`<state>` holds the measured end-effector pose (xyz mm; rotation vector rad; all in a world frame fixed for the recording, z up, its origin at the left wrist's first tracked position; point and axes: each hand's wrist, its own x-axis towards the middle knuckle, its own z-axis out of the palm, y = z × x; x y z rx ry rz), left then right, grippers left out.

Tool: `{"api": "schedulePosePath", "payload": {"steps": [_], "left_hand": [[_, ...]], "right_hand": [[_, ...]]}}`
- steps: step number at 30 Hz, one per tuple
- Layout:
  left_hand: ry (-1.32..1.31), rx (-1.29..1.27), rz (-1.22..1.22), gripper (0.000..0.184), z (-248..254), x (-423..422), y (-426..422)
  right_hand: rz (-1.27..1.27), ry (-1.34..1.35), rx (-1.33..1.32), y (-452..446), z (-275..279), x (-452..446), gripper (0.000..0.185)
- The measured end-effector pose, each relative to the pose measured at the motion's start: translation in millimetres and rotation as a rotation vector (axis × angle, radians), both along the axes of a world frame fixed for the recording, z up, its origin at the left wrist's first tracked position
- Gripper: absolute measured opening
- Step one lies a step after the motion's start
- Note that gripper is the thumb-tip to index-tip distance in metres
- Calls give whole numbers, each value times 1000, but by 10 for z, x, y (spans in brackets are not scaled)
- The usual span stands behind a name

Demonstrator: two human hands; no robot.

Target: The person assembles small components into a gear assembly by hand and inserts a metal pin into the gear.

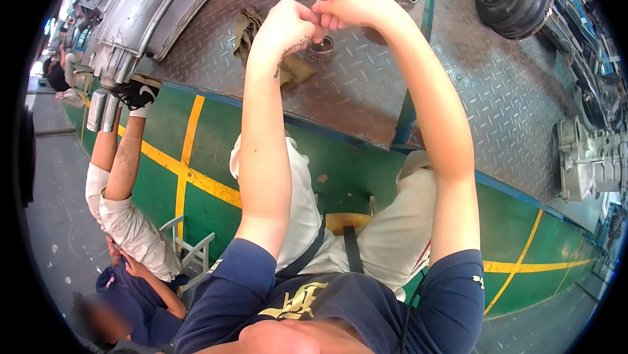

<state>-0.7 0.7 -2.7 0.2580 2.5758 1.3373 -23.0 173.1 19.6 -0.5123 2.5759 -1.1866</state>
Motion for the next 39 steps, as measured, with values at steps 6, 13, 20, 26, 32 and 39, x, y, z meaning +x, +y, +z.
{"api": "schedulePosePath", "payload": {"steps": [6, 13, 20, 26, 32, 39], "left_hand": [[69, -44, 8, 12, 22, 27, 28], [164, -98, -13, 16, -96, -16, 41], [257, -187, -27, 22, -87, -8, 59], [114, -134, -20, 21, -102, -34, 46], [140, -148, -75, 18, -47, -22, 14], [145, -108, -128, 12, -21, -3, -39]], "right_hand": [[5, 3, -8, 14, -1, 10, 15], [-30, 69, 154, 6, 100, 83, 11], [-21, 360, 354, -60, 133, 239, 14], [-61, 609, 424, -121, 36, 343, 10], [-64, 605, 473, -281, 202, 601, 8], [38, 528, 514, -356, 326, 696, 12]]}}
